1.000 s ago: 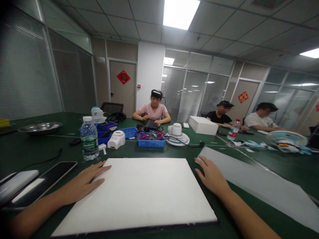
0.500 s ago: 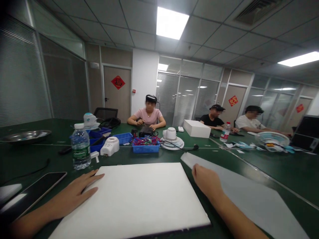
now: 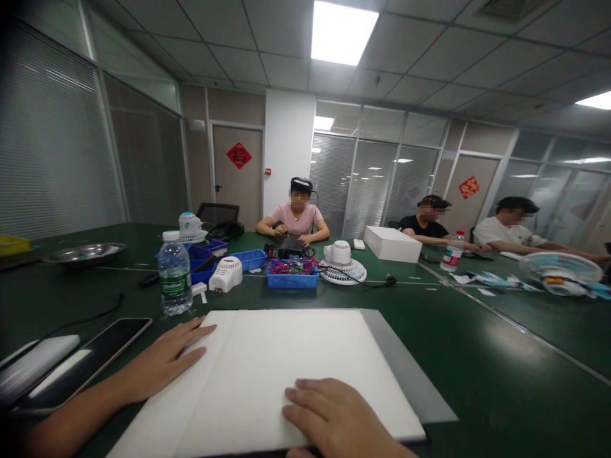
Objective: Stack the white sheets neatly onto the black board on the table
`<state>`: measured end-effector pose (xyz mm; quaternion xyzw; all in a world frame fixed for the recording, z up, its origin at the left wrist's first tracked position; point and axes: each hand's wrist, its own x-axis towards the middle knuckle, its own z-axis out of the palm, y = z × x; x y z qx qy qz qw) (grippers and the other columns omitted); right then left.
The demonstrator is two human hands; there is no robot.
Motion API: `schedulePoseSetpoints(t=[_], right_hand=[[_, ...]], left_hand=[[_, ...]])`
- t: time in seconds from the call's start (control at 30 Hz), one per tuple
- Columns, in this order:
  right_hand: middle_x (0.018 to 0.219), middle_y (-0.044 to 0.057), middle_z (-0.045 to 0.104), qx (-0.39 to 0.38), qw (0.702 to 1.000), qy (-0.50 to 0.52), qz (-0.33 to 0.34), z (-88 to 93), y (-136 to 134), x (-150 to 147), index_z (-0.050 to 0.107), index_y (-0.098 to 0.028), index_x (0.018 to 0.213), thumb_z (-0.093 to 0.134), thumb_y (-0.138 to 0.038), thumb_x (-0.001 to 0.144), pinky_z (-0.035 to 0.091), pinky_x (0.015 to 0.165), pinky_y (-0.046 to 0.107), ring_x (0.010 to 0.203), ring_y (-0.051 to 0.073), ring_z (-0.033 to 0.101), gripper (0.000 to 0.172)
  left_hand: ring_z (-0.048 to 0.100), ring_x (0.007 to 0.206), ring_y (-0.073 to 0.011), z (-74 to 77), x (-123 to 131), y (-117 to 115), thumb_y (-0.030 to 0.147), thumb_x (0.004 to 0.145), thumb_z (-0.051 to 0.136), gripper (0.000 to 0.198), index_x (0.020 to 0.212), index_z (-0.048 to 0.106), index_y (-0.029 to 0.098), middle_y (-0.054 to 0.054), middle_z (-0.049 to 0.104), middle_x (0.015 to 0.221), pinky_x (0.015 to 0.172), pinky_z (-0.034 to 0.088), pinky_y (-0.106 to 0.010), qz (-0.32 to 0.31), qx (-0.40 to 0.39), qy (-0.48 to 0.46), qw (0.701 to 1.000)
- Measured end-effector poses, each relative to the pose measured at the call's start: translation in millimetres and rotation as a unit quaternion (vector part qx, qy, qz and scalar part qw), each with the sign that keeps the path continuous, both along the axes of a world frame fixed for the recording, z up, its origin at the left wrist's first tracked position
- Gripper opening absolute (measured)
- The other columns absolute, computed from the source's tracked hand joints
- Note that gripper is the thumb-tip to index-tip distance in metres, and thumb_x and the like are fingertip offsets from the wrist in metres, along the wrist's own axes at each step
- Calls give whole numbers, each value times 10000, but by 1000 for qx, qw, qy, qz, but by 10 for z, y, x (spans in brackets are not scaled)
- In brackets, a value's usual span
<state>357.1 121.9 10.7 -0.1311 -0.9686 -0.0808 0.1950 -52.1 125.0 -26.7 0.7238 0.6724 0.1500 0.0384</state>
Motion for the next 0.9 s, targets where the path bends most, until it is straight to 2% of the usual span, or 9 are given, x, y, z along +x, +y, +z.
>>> schedulePoseSetpoints(t=[0.1, 0.17, 0.27, 0.33, 0.43, 0.5, 0.67, 0.9], right_hand=[[1207, 75, 696, -20, 995, -7, -95, -4, 49, 46, 671, -199, 1214, 582, -448, 922, 529, 947, 347, 1065, 240, 677, 394], [1184, 78, 705, -40, 991, -35, -127, -33, 65, 52, 693, -205, 1161, 600, -488, 896, 546, 917, 371, 1030, 259, 686, 398], [1245, 69, 677, -5, 994, -61, -90, -103, 80, 21, 662, -216, 1217, 593, -551, 894, 557, 899, 362, 1071, 272, 674, 470], [1273, 56, 658, 42, 996, -67, -46, -156, 90, -21, 621, -229, 1278, 569, -491, 934, 562, 877, 327, 1075, 248, 677, 435], [1294, 28, 643, 93, 993, -78, -7, -213, 93, -93, 597, -245, 1298, 518, -367, 986, 568, 828, 296, 1075, 214, 679, 344], [1308, 39, 633, 100, 992, -76, -3, -229, 85, -125, 596, -235, 1295, 520, -420, 982, 570, 814, 305, 1082, 220, 676, 372], [1316, 88, 625, 43, 997, -28, -57, -240, 91, -110, 601, -228, 1317, 573, -652, 876, 558, 837, 333, 1097, 257, 666, 612], [1391, 108, 564, -62, 995, -39, -62, -256, 133, -66, 569, -251, 1378, 603, -634, 864, 496, 977, 385, 1234, 288, 578, 641]], left_hand=[[330, 1459, -326, -6, -18, 4, 668, 913, 379, 647, 1448, 485, 320, -80, 379, 1581, 1172, 299, -531, -4, -4, -4, 1000], [305, 1472, -315, -5, -23, 2, 685, 909, 369, 677, 1464, 463, 309, -86, 349, 1596, 1184, 275, -521, -3, -13, -3, 1000], [281, 1481, -317, -5, -29, -1, 709, 890, 382, 743, 1486, 433, 268, -111, 323, 1605, 1194, 251, -511, -3, -24, -3, 1000], [272, 1484, -317, -8, -38, -3, 706, 884, 403, 766, 1501, 408, 252, -117, 315, 1607, 1197, 244, -506, -9, -26, -1, 1000], [256, 1490, -306, -4, -52, -8, 651, 910, 403, 724, 1514, 380, 252, -107, 304, 1613, 1202, 233, -504, -14, -29, 3, 999], [247, 1493, -299, 8, -55, -16, 588, 936, 396, 661, 1515, 373, 271, -92, 298, 1616, 1202, 226, -516, -17, -33, 5, 999], [269, 1484, -313, 33, -41, -39, 524, 954, 395, 575, 1493, 406, 323, -69, 311, 1612, 1181, 259, -553, -22, -27, -2, 999], [331, 1462, -309, -21, -57, 1, 595, 914, 446, 586, 1398, 554, 283, -75, 402, 1574, 1177, 296, -520, -8, -12, -30, 999]])
